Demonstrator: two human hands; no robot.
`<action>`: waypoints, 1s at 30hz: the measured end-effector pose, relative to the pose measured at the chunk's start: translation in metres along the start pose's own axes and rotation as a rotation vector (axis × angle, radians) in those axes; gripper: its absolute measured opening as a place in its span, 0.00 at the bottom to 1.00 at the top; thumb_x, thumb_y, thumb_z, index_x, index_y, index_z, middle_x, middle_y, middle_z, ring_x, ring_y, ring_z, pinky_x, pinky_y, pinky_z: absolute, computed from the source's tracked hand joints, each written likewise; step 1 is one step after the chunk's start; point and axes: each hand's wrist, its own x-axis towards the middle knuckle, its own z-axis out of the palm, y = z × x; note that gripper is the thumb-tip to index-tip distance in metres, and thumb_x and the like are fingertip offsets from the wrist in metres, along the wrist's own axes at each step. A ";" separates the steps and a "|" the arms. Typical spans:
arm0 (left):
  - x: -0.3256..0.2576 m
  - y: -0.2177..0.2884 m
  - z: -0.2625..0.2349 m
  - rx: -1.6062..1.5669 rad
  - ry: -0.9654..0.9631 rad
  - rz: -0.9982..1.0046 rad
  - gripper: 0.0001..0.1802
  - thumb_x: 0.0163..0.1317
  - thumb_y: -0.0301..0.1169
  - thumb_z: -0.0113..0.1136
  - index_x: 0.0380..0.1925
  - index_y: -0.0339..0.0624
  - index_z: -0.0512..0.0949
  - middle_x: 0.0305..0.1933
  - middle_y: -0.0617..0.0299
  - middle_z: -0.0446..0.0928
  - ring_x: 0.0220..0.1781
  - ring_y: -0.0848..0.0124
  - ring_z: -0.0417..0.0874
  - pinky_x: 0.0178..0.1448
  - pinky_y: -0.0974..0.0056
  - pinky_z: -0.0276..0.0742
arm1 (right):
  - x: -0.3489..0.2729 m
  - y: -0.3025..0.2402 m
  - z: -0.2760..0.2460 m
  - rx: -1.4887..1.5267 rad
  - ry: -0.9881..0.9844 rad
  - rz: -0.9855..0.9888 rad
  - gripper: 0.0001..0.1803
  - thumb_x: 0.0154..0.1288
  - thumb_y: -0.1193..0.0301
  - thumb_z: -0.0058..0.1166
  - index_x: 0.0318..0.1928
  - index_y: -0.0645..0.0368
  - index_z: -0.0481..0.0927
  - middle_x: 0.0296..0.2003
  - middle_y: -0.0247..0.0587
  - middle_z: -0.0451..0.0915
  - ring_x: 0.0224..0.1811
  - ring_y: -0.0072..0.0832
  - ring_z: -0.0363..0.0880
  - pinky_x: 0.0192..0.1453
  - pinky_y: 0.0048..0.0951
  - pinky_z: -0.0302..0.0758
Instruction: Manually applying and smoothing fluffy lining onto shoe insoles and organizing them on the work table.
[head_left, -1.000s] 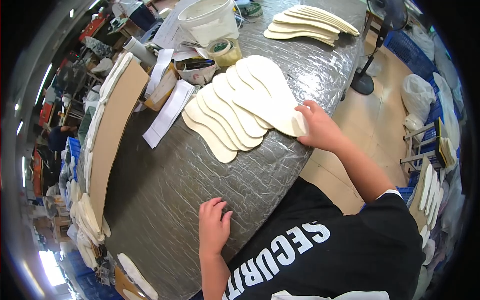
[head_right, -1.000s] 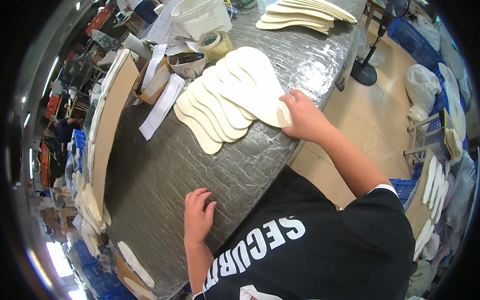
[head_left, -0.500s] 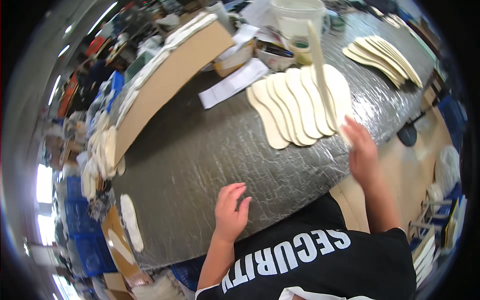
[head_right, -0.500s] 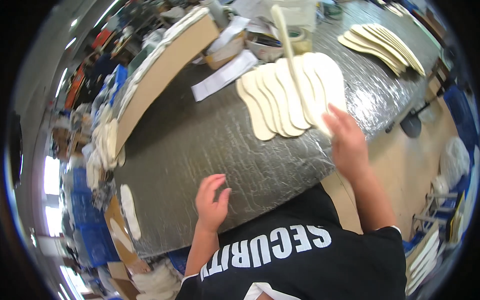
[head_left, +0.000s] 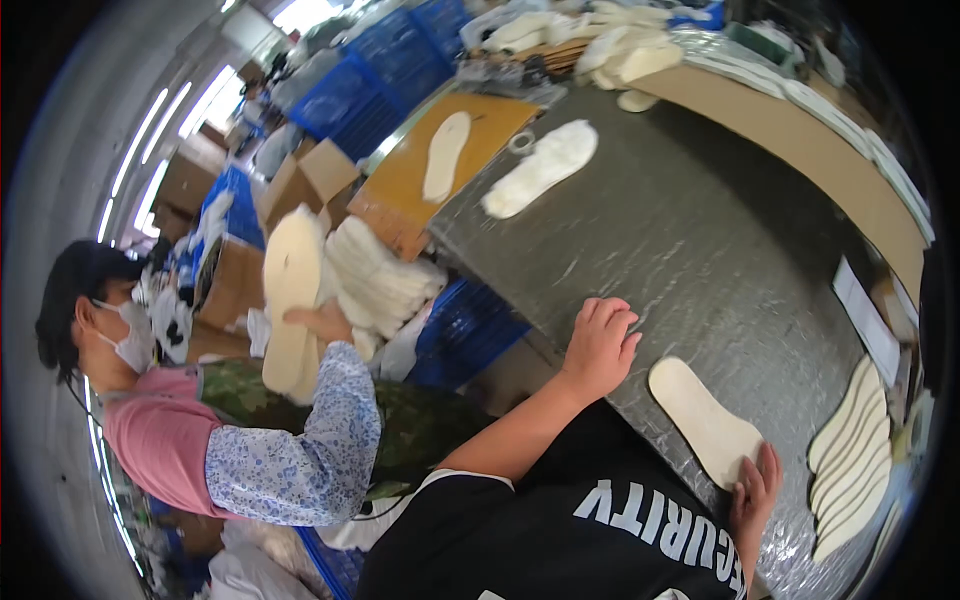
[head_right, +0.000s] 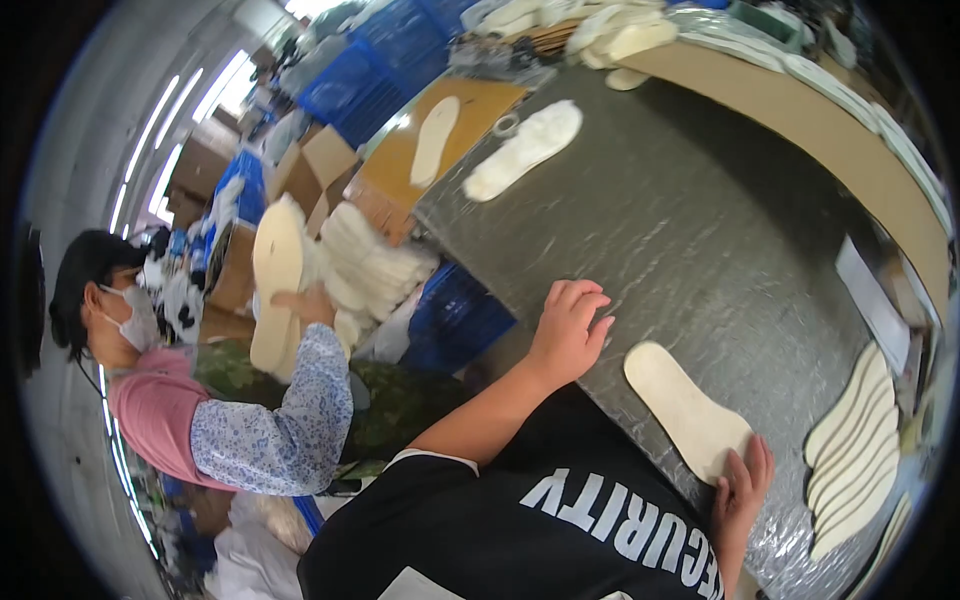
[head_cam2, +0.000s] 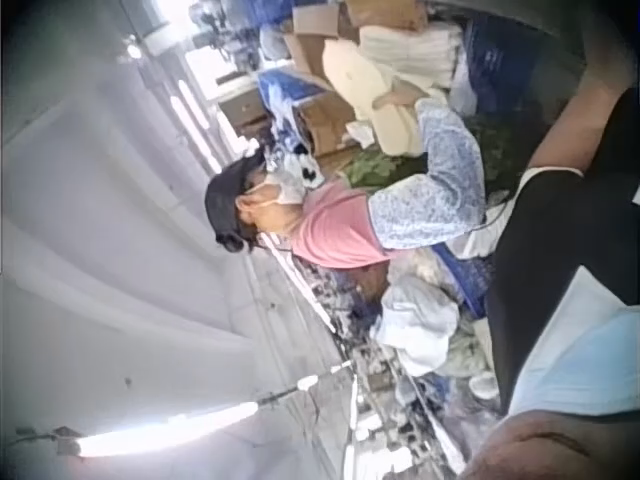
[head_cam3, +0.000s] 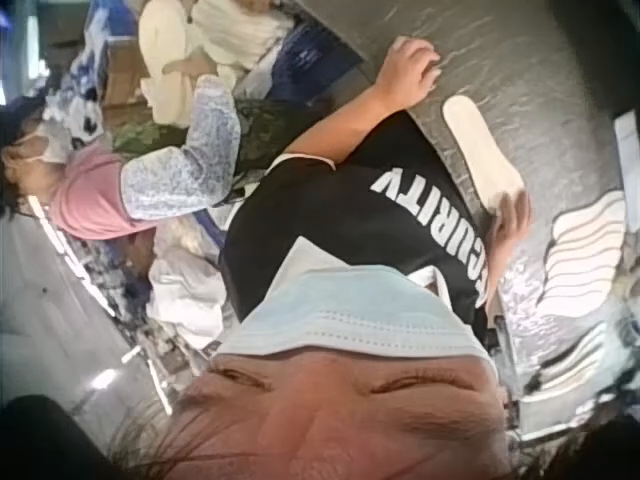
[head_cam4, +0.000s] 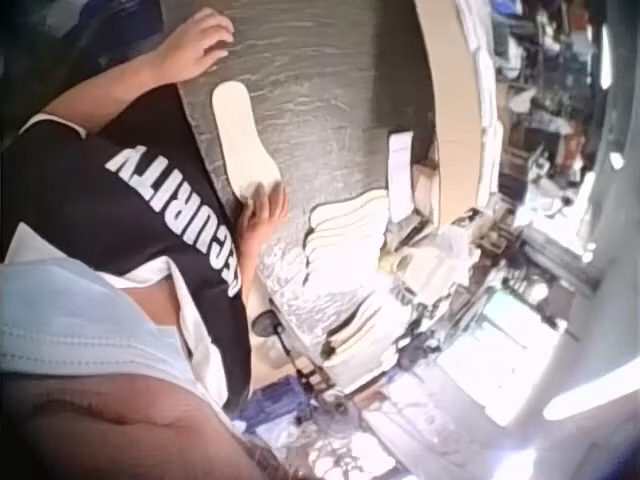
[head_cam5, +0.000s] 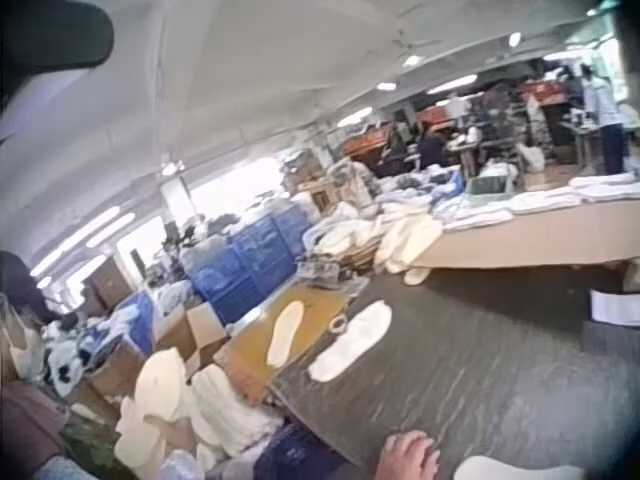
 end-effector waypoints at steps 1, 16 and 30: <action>-0.007 -0.007 -0.001 0.039 -0.004 -0.037 0.14 0.48 0.24 0.65 0.37 0.39 0.75 0.43 0.55 0.73 0.47 0.53 0.72 0.50 0.54 0.69 | -0.001 0.004 0.000 0.041 -0.004 0.038 0.24 0.65 0.62 0.49 0.60 0.57 0.68 0.66 0.57 0.62 0.68 0.57 0.59 0.72 0.56 0.51; -0.006 -0.008 0.002 -0.020 -0.038 -0.020 0.07 0.49 0.25 0.63 0.30 0.40 0.77 0.38 0.60 0.75 0.40 0.61 0.75 0.42 0.60 0.72 | 0.008 0.013 -0.001 -0.136 0.120 0.129 0.30 0.75 0.53 0.33 0.66 0.63 0.60 0.69 0.58 0.56 0.74 0.54 0.48 0.75 0.53 0.44; -0.010 -0.006 0.004 -0.020 -0.057 -0.010 0.08 0.48 0.25 0.64 0.29 0.40 0.77 0.36 0.62 0.75 0.38 0.64 0.76 0.39 0.62 0.71 | 0.006 0.015 -0.007 -0.218 0.007 0.131 0.33 0.75 0.49 0.30 0.65 0.64 0.62 0.69 0.58 0.57 0.74 0.55 0.47 0.74 0.54 0.46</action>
